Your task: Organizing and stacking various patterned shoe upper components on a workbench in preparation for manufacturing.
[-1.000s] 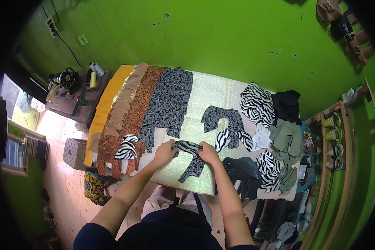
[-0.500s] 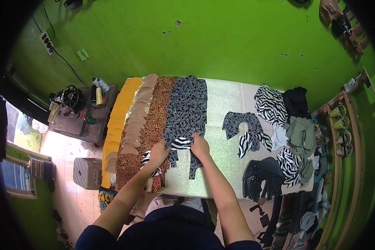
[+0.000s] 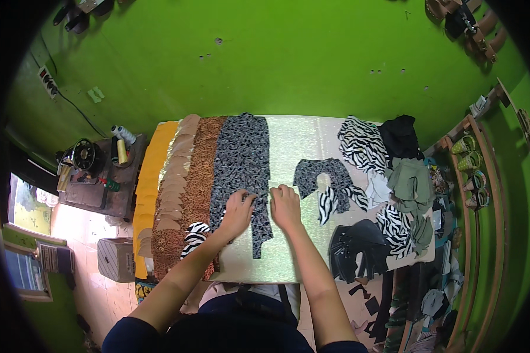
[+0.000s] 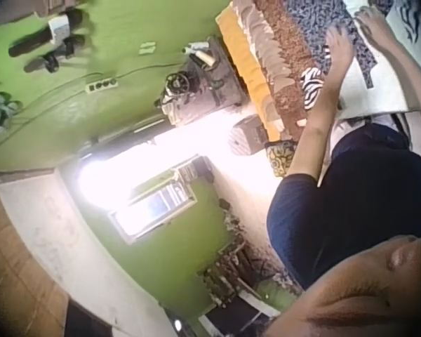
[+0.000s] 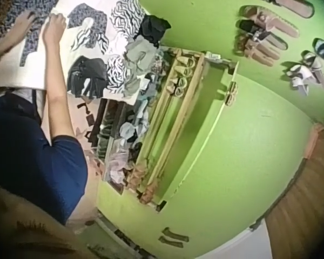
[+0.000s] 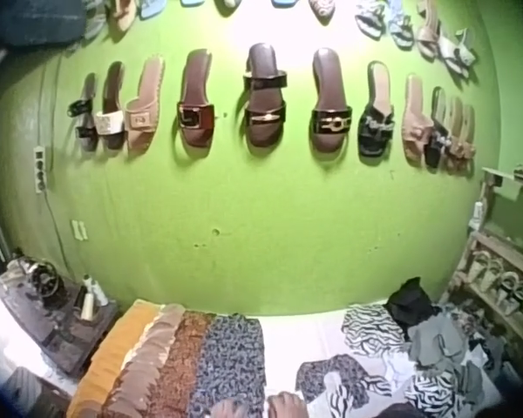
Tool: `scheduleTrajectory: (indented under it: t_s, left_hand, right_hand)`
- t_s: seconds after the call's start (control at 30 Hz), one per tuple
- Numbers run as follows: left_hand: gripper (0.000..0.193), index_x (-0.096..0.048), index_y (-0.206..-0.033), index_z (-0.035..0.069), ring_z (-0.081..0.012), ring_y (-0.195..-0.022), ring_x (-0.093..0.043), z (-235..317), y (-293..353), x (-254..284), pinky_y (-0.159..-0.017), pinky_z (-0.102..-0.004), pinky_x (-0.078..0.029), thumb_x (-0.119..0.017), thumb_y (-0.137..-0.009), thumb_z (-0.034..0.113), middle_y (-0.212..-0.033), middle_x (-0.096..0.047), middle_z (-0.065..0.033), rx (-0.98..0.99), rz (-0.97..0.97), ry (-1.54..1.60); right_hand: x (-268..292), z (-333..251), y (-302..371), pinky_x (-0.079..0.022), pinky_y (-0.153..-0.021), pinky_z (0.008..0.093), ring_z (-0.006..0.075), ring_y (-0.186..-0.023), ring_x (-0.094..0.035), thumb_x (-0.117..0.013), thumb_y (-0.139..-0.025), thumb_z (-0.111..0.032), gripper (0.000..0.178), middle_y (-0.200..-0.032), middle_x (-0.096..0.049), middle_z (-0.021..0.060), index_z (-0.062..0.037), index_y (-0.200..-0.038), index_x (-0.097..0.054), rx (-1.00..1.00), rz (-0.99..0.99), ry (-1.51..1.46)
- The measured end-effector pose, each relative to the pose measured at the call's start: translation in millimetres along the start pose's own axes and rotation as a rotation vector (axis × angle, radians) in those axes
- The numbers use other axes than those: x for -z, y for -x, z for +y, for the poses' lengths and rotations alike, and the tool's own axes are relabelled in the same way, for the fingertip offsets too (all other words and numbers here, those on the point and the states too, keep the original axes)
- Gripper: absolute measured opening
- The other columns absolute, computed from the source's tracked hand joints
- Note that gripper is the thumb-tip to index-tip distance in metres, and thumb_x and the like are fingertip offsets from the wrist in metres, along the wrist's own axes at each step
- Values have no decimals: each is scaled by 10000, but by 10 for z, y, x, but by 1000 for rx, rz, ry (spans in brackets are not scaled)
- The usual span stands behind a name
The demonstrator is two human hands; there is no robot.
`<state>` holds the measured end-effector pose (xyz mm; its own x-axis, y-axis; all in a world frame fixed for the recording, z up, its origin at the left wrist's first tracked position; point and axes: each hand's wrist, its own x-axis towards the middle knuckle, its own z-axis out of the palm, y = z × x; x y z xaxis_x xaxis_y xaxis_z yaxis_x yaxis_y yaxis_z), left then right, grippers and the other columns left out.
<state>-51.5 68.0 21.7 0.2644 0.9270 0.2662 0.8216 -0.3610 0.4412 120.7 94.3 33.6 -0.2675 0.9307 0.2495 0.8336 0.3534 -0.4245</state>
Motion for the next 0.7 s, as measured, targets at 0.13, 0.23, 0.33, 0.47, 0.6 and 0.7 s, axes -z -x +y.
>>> scheduleTrajectory:
  t_s: [0.13, 0.23, 0.33, 0.47, 0.6, 0.7]
  left_hand:
    - [304, -498, -1074, 40, -325, -970, -494, 440, -507, -252, -816, -394, -411, -569, -800, 150, -1053, -482, -154, -26, -158, 153]
    - [321, -492, -1096, 21, -343, -963, -509, 689, -831, -461, -817, -393, -426, -543, -826, 187, -1051, -487, -181, 69, -217, 171]
    - [344, -476, -1121, -6, -364, -966, -504, 884, -1076, -730, -836, -400, -423, -510, -845, 197, -1061, -479, -211, 176, -233, 206]
    - [379, -467, -1114, -36, -367, -883, -517, 800, -1134, -1055, -780, -444, -436, -538, -794, 156, -1000, -493, -227, 293, -107, 188]
    - [406, -438, -1159, -37, -370, -950, -489, 1028, -1262, -1002, -861, -427, -390, -521, -807, 147, -1010, -531, -218, 364, -118, 135]
    - [453, -444, -1151, -41, -317, -833, -547, 919, -1277, -1060, -771, -379, -434, -588, -768, 153, -867, -579, -176, 454, -95, 246]
  right_hand:
    - [313, 718, -181, -368, -874, 412, 303, -1021, -452, -577, -739, -78, 335, -1087, -484, 114, -69, -1069, -523, -34, 14, 104]
    - [419, 1235, -299, -330, -941, 414, 312, -1123, -397, -583, -736, -86, 431, -1167, -449, 139, -33, -1149, -470, -140, -36, 250]
    - [442, 1742, -321, -314, -951, 421, 316, -1148, -386, -601, -721, -124, 511, -1193, -434, 161, -24, -1198, -446, -205, -20, 389]
    - [599, 1853, -526, -302, -974, 417, 335, -1154, -371, -693, -677, -229, 706, -1218, -398, 172, -26, -1276, -378, -276, -308, 181]
    - [709, 2086, -561, -343, -926, 402, 321, -1083, -412, -684, -669, -196, 583, -1140, -433, 156, -110, -1202, -461, -245, -359, 148]
    - [662, 1970, -598, -391, -879, 412, 326, -1083, -406, -679, -667, -161, 508, -1154, -417, 144, -132, -1142, -500, -225, -262, 100]
